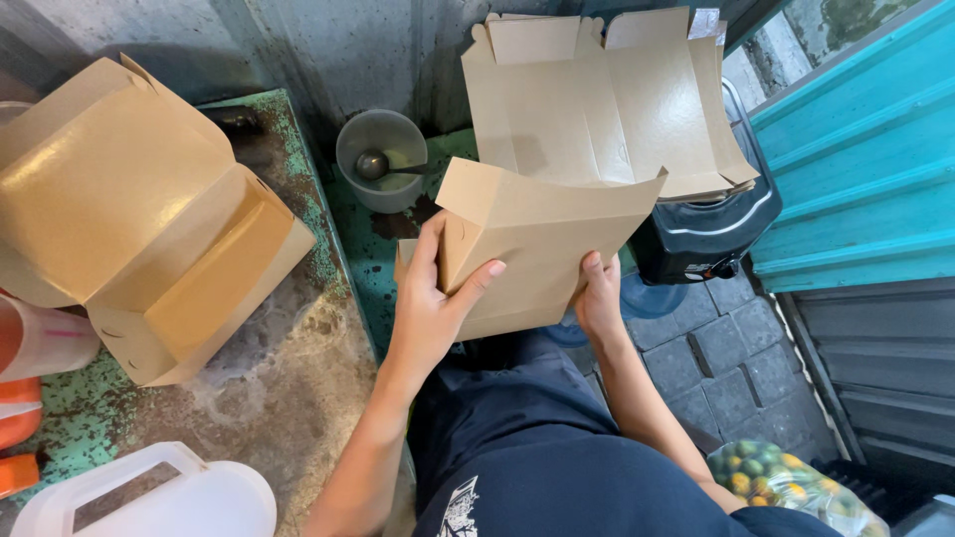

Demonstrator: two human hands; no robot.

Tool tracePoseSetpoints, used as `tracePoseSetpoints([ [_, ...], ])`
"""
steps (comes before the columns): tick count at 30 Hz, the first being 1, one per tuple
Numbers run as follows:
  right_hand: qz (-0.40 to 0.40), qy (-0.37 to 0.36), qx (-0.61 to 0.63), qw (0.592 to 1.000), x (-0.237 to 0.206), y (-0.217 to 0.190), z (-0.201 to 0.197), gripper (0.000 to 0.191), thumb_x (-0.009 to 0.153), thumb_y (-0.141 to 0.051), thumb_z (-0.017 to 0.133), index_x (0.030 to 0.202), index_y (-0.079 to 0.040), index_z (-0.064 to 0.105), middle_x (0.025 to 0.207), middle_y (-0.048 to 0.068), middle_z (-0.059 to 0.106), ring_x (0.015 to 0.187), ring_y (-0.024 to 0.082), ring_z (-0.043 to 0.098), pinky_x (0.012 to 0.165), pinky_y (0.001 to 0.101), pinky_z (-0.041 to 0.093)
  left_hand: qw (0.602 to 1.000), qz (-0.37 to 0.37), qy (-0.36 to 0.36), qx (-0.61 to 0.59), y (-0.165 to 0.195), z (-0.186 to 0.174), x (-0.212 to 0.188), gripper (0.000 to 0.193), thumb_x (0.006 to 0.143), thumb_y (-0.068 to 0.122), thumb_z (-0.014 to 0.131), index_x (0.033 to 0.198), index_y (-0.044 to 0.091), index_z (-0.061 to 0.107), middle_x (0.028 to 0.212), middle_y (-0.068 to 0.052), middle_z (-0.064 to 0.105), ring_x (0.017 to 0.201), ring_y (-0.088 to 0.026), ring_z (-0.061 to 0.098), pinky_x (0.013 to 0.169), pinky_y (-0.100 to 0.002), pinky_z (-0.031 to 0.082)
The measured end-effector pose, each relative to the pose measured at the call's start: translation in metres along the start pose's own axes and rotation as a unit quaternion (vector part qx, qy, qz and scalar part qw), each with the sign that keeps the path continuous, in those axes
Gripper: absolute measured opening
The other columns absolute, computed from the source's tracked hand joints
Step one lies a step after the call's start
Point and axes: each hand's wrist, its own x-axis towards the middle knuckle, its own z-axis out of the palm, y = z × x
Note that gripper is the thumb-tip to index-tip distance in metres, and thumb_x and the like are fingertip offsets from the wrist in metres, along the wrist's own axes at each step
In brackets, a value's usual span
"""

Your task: The person assembles flat cardboard boxes by folding and tucking the flaps into place. They handle multiple boxes one at a time, stacking completed boxes on the left side of the workspace.

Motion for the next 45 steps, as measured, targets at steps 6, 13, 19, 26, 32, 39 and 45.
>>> tracePoseSetpoints([
  [6,-0.033,0.008,-0.133,0.991,0.0,-0.026,0.027,0.082,0.097,-0.04,0.074,0.157,-0.004,0.032,0.147,0.012,0.053,0.139,0.021,0.048,0.118,0.0351,0.037,0.994,0.042,0.079,-0.07,0.003,0.002,-0.004,0.052,0.084,0.013,0.09,0.126,0.001,0.061,0.113,-0.011,0.072,0.104,-0.015,0.068,0.092,-0.028,0.056],
  [13,-0.2,-0.047,-0.349,0.914,0.008,-0.142,0.087,0.069,0.103,-0.017,0.072,0.16,-0.005,0.035,0.157,0.015,0.039,0.151,0.024,0.038,0.129,0.041,0.027,0.987,0.122,0.064,0.077,0.011,0.004,-0.002,0.048,0.079,0.021,0.093,0.114,0.003,0.066,0.104,-0.009,0.074,0.094,-0.019,0.073,0.082,-0.03,0.058],
  [19,-0.062,-0.183,-0.355,0.915,0.006,-0.196,0.119,0.023,0.096,-0.009,0.07,0.115,0.003,0.066,0.108,0.007,0.07,0.106,0.013,0.064,0.1,0.0307,0.045,0.962,0.212,-0.008,0.174,0.014,0.004,0.002,0.051,0.073,0.036,0.091,0.108,0.006,0.07,0.094,-0.008,0.07,0.084,-0.026,0.07,0.074,-0.036,0.056],
  [26,0.143,-0.118,-0.19,0.964,0.007,-0.162,0.104,0.009,0.098,-0.007,0.071,0.1,0.001,0.069,0.093,0.001,0.072,0.084,0.002,0.063,0.075,0.018,0.048,0.95,0.229,-0.027,0.209,0.007,0.001,0.006,0.022,0.089,0.025,0.081,0.09,0.007,0.069,0.081,-0.005,0.063,0.075,-0.025,0.064,0.066,-0.038,0.05],
  [32,0.148,-0.117,-0.2,0.961,-0.001,-0.147,0.09,0.009,0.097,-0.006,0.072,0.096,0.002,0.069,0.089,0.001,0.072,0.079,0.003,0.062,0.07,0.0186,0.047,0.961,0.178,-0.071,0.2,0.002,0.003,0.006,0.02,0.089,0.025,0.078,0.085,0.008,0.069,0.078,-0.003,0.063,0.076,-0.023,0.063,0.064,-0.038,0.049],
  [39,0.183,-0.158,-0.215,0.946,-0.002,-0.146,0.089,0.013,0.096,-0.011,0.073,0.096,0.001,0.07,0.087,-0.002,0.069,0.08,0.002,0.061,0.069,0.0191,0.048,0.959,0.147,-0.127,0.206,-0.007,0.004,0.01,0.023,0.088,0.031,0.077,0.085,0.009,0.071,0.082,-0.001,0.066,0.084,-0.023,0.06,0.078,-0.038,0.048],
  [45,0.223,-0.196,-0.25,0.922,-0.001,-0.137,0.09,0.017,0.096,-0.014,0.074,0.098,0.002,0.072,0.083,-0.002,0.067,0.074,0.002,0.058,0.062,0.0201,0.044,0.966,0.097,-0.15,0.189,-0.018,0.004,0.01,0.024,0.086,0.033,0.078,0.092,0.01,0.073,0.08,-0.003,0.067,0.085,-0.024,0.06,0.082,-0.04,0.047],
])
